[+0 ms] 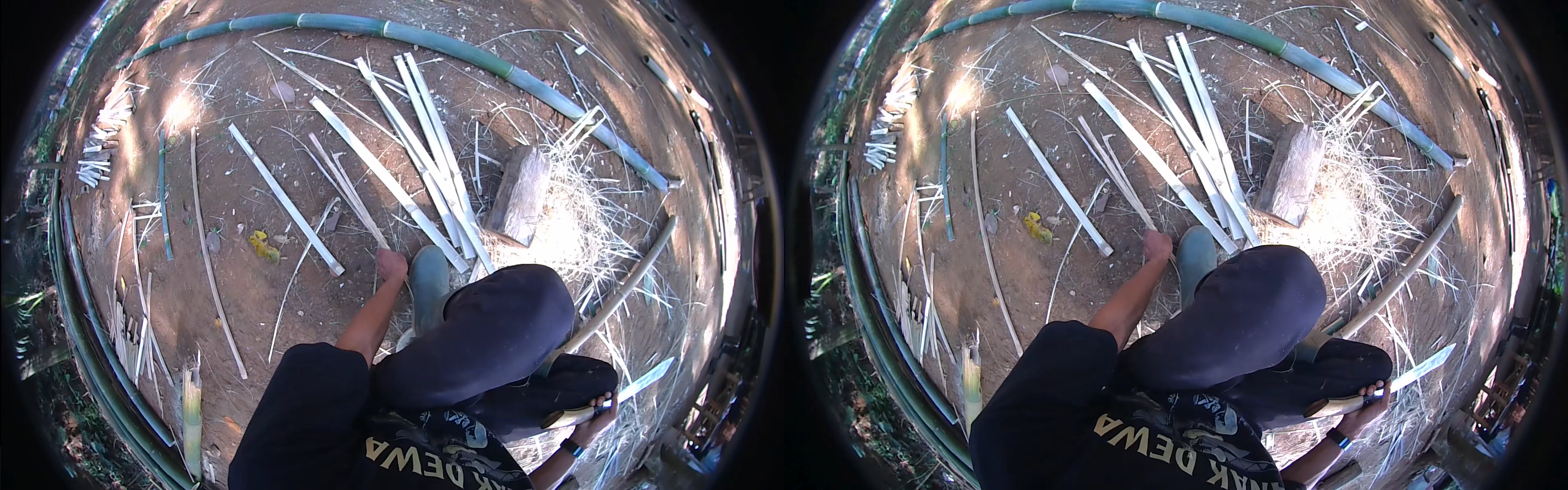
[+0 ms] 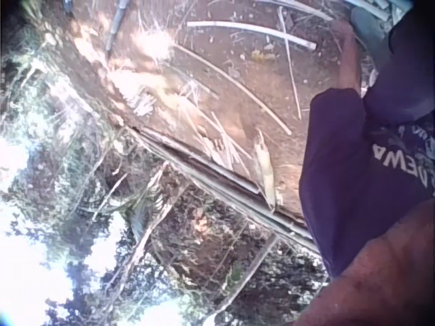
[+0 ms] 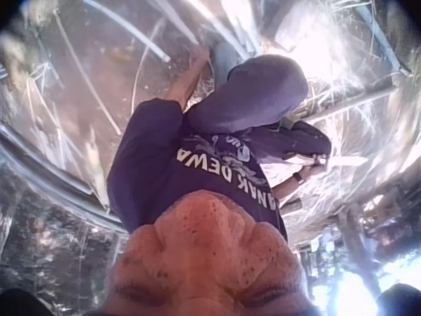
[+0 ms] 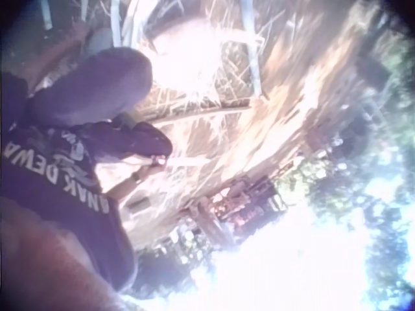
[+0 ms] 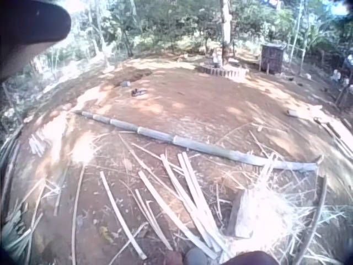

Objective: The person sits on the ground and uses a large knife to shave the surface of a long bamboo strip. They repeatedly draw the blade along the strip to smooth it, occasionally rotating the piece to work on different sides. The person places the finished strip aside and picks up another piece to continue the process.

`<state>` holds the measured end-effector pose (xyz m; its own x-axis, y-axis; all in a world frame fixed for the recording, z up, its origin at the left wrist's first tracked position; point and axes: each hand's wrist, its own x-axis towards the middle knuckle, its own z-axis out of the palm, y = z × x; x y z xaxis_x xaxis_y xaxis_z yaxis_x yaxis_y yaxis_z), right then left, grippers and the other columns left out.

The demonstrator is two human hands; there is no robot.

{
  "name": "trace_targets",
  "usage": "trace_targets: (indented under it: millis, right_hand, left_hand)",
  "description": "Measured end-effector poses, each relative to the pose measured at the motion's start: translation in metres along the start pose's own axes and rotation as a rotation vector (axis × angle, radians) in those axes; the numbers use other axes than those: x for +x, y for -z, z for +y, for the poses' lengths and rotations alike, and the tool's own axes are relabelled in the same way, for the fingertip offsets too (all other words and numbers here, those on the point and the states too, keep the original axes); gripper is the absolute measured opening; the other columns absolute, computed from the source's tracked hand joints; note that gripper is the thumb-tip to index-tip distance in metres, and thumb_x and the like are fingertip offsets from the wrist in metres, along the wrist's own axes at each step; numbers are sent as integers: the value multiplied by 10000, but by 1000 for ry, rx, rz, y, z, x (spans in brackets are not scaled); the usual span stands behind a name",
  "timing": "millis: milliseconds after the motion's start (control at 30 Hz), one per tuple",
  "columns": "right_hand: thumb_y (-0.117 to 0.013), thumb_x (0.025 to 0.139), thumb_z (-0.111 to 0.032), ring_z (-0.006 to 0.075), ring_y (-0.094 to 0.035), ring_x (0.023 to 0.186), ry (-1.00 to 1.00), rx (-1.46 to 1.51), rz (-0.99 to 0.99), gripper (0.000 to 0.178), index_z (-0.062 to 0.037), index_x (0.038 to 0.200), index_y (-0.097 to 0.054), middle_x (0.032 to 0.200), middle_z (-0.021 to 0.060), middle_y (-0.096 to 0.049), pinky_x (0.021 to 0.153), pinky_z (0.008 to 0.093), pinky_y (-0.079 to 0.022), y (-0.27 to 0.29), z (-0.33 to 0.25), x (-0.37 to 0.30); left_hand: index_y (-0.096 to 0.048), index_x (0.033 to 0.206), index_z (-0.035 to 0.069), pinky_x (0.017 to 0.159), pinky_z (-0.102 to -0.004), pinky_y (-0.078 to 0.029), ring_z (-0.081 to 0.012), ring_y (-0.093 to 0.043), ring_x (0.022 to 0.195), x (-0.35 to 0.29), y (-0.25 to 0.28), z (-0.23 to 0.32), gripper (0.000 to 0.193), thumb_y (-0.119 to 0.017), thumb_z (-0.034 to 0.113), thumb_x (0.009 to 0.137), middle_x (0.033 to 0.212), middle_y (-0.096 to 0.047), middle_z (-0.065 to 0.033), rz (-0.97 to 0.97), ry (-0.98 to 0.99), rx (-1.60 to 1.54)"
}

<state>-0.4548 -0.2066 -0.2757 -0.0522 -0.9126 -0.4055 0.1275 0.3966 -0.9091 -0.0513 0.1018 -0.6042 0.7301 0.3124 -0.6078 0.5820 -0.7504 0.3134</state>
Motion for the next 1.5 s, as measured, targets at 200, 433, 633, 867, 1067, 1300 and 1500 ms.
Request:
trace_targets:
  millis: [200,433,633,867,1067,1300,1500]
  right_hand:
    - [-548,968,-180,74,-482,533,5,50,22,123,-60,947,-543,739,10,-561,447,214,-425,11,1,-6]
    - [-572,954,-209,97,-506,524,25,126,30,189,-46,1050,-567,740,29,-571,443,245,-446,17,-2,-14]
    - [-573,949,-199,116,-512,523,17,169,93,216,-17,1065,-569,752,59,-589,439,258,-454,20,-5,-26]
    - [-573,942,-190,109,-517,527,28,263,54,206,-14,1048,-552,740,61,-590,438,255,-461,33,-5,-33]
    - [-564,946,-178,107,-513,532,23,281,25,200,-14,1058,-548,742,66,-588,446,250,-453,28,-3,-29]
    - [-559,956,-179,96,-507,565,20,289,-23,214,-13,1090,-572,759,46,-587,475,236,-434,42,15,-6]
    - [-544,972,-156,86,-478,584,-7,261,-74,165,-9,1034,-583,784,31,-563,498,216,-410,59,22,8]
  left_hand:
    - [-421,1000,11,494,-320,-490,-152,-544,545,-17,2,-30,92,-462,52,929,747,-521,-60,-206,-112,-852]
    - [-436,1028,35,592,-290,-525,-135,-558,620,-33,18,-93,90,-478,89,970,770,-539,-54,-274,-378,-1032]
    - [-443,1024,32,595,-298,-526,-142,-559,631,-53,41,-151,78,-472,72,965,777,-540,-57,-205,-199,-884]
    - [-449,1024,31,588,-302,-522,-150,-561,635,-67,78,-138,71,-465,61,961,781,-541,-59,-366,-240,-548]
    - [-454,1023,30,583,-304,-519,-156,-563,639,-83,61,-53,69,-458,51,958,785,-541,-60,-524,-452,-334]
    - [-461,1023,29,576,-308,-515,-164,-565,643,-84,93,-39,71,-451,40,954,790,-542,-62,-483,-474,-228]
    - [-466,1022,28,571,-310,-511,-171,-567,647,-74,128,-43,76,-444,30,950,794,-543,-63,-309,-386,-416]
